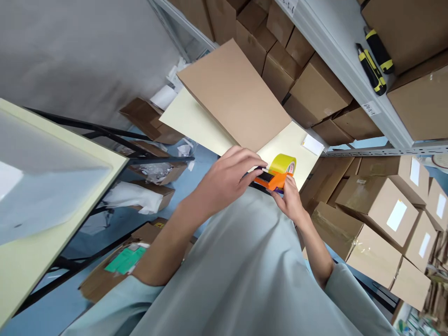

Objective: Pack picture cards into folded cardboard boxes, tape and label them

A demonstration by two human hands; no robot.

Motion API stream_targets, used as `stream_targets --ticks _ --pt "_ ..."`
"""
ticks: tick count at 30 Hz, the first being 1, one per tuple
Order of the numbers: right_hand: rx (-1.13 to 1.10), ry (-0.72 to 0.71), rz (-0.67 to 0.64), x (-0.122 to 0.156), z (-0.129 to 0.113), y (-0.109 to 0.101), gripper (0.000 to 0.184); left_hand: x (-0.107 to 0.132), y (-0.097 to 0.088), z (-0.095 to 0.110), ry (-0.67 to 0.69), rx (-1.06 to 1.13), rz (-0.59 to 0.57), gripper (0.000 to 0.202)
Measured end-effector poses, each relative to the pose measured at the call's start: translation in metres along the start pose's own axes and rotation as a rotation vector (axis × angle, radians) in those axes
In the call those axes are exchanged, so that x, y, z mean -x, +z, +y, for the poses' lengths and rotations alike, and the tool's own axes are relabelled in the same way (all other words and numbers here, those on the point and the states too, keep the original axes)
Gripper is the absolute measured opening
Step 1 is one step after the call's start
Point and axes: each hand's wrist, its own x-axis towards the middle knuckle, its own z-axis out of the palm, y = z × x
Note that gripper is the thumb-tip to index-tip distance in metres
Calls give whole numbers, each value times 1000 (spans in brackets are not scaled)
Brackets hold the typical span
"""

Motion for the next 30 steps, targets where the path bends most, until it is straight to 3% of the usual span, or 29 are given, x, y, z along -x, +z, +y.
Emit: stream_targets --ticks 4,12,16,23,30 --pt "39 -51 -48 -2 4 -3 15 8 8 -13 -19 36 19 27" --pt "103 -37 -180 -7 11 2 32 34 31 -37 -169 84 74 22" --pt "99 -26 -248 -15 9 4 32 47 37 -49 -233 141 90 25" --pt "101 11 -343 -26 12 17 29 65 52 -75 -315 230 161 11" --pt "168 147 -403 -27 22 35 56 84 73 -97 -496 352 166 10"
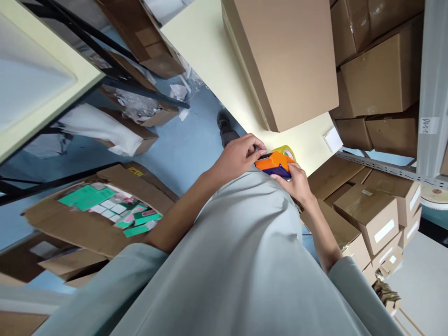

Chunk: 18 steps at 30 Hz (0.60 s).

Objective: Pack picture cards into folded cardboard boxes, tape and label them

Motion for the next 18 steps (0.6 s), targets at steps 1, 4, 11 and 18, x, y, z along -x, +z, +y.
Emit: stream_targets --ticks 1,4,11,18 --pt "14 3 -16 -2 1 1 57 0 1 -5 -26 20 6 10" --pt "74 -10 -37 -8 6 4 61 0 6 -19 -44 58 46 12" --pt "223 -45 -28 -7 37 8 62 -4 15 -51 89 80 109 12" --pt "385 232 -23 36 102 1 64 -26 -25 -101 -2 16 358 16"
